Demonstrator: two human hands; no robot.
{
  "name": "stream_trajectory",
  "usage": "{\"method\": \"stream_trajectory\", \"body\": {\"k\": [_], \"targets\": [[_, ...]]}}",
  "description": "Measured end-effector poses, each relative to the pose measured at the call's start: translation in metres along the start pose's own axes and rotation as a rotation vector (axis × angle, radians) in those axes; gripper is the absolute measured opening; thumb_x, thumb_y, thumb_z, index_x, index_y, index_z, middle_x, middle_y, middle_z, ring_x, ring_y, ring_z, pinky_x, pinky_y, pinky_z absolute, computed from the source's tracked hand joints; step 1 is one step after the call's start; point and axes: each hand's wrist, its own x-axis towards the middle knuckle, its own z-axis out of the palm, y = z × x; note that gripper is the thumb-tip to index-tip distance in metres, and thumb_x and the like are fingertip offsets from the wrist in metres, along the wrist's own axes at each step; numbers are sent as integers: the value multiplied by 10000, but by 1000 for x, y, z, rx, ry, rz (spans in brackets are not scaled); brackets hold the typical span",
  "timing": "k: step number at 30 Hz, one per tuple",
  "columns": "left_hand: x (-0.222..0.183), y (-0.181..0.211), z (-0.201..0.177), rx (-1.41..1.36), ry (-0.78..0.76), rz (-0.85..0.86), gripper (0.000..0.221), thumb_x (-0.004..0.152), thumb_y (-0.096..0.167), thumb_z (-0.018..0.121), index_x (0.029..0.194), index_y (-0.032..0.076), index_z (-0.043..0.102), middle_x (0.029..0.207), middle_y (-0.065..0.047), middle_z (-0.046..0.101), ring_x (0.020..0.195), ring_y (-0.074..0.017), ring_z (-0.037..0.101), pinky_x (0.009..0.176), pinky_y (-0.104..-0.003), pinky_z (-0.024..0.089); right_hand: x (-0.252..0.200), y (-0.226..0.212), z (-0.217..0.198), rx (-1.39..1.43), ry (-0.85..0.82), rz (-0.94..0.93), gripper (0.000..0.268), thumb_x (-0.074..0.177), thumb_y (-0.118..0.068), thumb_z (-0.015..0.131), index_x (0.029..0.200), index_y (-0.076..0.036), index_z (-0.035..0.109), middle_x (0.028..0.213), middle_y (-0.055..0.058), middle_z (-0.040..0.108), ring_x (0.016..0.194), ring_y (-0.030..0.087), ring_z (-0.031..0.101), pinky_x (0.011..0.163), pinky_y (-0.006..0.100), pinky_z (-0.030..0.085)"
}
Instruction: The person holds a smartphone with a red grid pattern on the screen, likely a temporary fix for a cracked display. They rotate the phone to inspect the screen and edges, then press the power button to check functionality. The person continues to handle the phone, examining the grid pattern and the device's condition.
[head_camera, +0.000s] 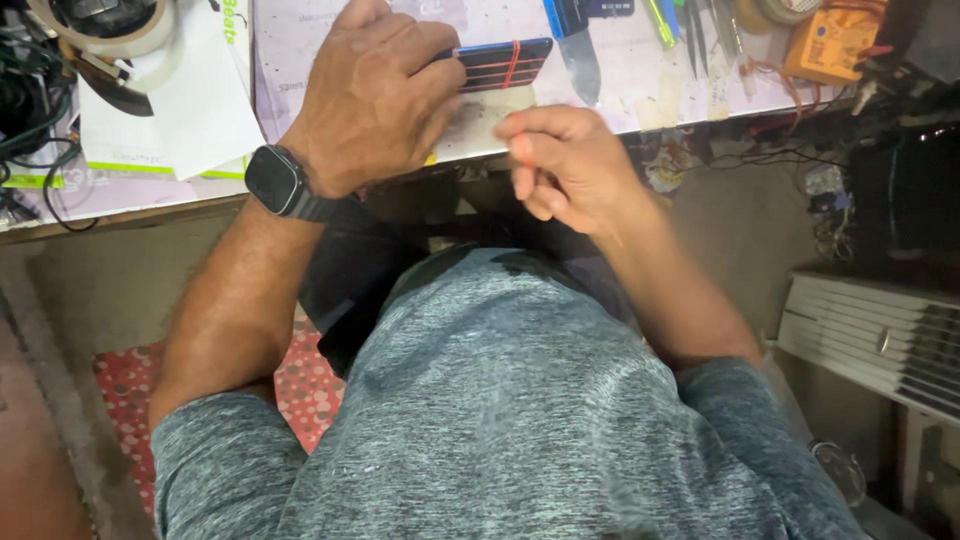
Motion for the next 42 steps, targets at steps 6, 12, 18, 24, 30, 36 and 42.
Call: {"method": "stream_trajectory", "body": {"k": [6,12,18,24,30,36,42], "targets": [[11,2,8,67,-100,-126,272,923,179,777,1001,42,555,794,-84,643,767,-311,639,779,-445,480,5,-14,-22,-772,251,-680,476,946,-32,856,1378,8,660,960,143,769,554,116,512,484,245,396],[20,7,8,205,-161,-102,288,946,264,789,957,93,558,738,-59,649,661,-293,642,609,-422,489,33,-27,-10,-1363,247,-944,748,795,-167,1016,1427,-90,622,1156,87,777,694,132,618,648,285,490],[20,8,6,202,-131,-52,162,960,149,711,918,90,567,726,-40,645,690,-268,646,635,-410,496,26,-49,10,-1688,175,-1110,766,734,-272,954,1397,-148,590,1045,-30,752,1020,203,622,929,438,358],[22,14,-6,176,-95,-3,154,959,133,701,907,96,561,696,-36,607,680,-269,626,632,-417,479,24,-65,15,-1744,65,-1118,667,751,-304,983,1316,-159,660,926,-8,699,978,246,609,898,451,373],[24,23,-23,122,-18,-53,218,974,193,774,940,91,584,669,-51,568,656,-290,596,613,-436,448,19,-79,7,-1538,-4,-937,608,731,-248,1023,1247,-117,729,966,92,711,881,260,670,806,388,515],[27,35,-28,0,65,-87,239,943,186,802,1063,81,623,734,-54,596,676,-298,609,628,-441,452,18,-61,13,-1007,-117,-577,515,812,-171,966,1232,-16,711,1051,57,760,939,94,697,853,276,578],[28,36,-24,15,67,-13,345,921,107,790,1255,138,709,749,-30,626,644,-264,617,578,-404,462,20,-48,20,-828,-47,-383,252,848,-159,921,971,-3,766,883,39,751,803,71,668,724,248,545]]}}
